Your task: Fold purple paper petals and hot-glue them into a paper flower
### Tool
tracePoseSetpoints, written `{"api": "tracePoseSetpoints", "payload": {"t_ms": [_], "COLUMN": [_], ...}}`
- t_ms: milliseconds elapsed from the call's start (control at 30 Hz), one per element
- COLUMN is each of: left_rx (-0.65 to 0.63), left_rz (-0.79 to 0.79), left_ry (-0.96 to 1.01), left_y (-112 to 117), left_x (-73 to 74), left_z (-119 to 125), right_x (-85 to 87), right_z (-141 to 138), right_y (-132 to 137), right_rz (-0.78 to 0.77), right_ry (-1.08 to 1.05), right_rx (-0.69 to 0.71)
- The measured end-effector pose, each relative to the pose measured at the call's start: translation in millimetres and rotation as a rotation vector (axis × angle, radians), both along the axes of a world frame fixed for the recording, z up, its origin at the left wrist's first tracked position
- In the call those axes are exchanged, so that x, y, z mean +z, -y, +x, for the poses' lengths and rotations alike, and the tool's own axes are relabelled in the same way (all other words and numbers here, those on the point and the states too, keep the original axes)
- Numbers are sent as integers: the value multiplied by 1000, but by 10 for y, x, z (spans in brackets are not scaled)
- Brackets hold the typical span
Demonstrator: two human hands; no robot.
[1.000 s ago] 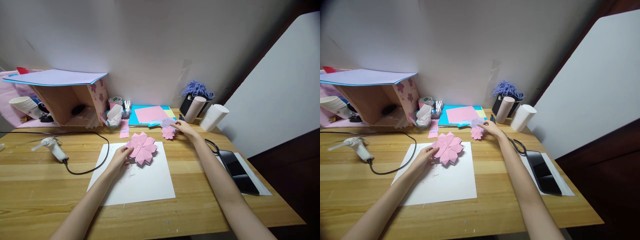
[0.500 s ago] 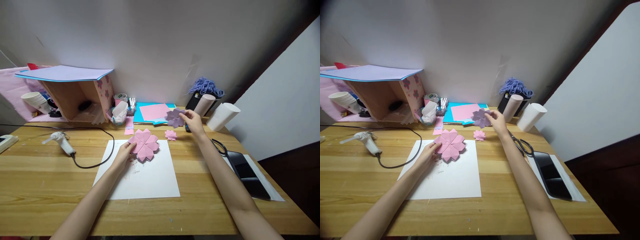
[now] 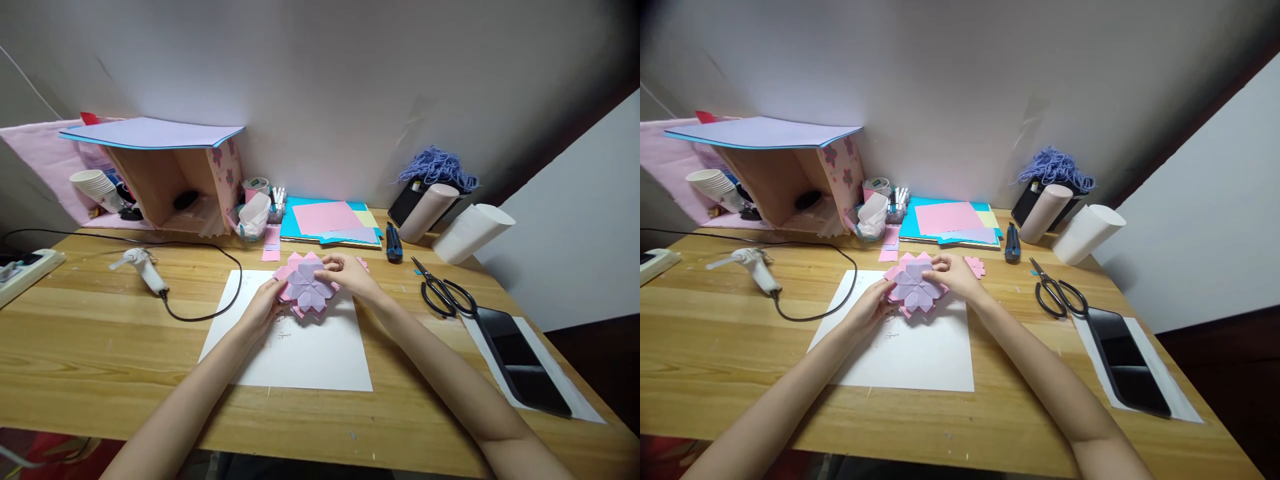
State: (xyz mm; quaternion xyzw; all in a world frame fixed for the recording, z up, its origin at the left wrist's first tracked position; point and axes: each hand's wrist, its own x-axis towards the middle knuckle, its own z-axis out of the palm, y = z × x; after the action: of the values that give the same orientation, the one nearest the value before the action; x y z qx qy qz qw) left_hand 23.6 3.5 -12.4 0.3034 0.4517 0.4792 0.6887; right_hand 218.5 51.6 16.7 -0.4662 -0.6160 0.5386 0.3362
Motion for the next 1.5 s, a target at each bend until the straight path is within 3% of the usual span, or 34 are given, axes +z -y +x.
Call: {"api": "tracePoseSetpoints", "payload": {"t_ms": [133,833,1167,1500], "left_rx": [-5,20,-61,-41], "left_rz": [10,-22,84,43], "left_ry": [54,130,30,-87], "left_y": [9,31,76,93], "left_x": [-15,2,25,31], "left_z": [14,62,54,51], "right_x": [-19,-54,-89,-67], "right_z": [-18,-72,-90,-104], "right_y": [-1,64,89,134], "right_rz": [-10,350,443,460], "right_ry": [-3,251,302,316], "right_rx": [-24,-214,-270,-265]}}
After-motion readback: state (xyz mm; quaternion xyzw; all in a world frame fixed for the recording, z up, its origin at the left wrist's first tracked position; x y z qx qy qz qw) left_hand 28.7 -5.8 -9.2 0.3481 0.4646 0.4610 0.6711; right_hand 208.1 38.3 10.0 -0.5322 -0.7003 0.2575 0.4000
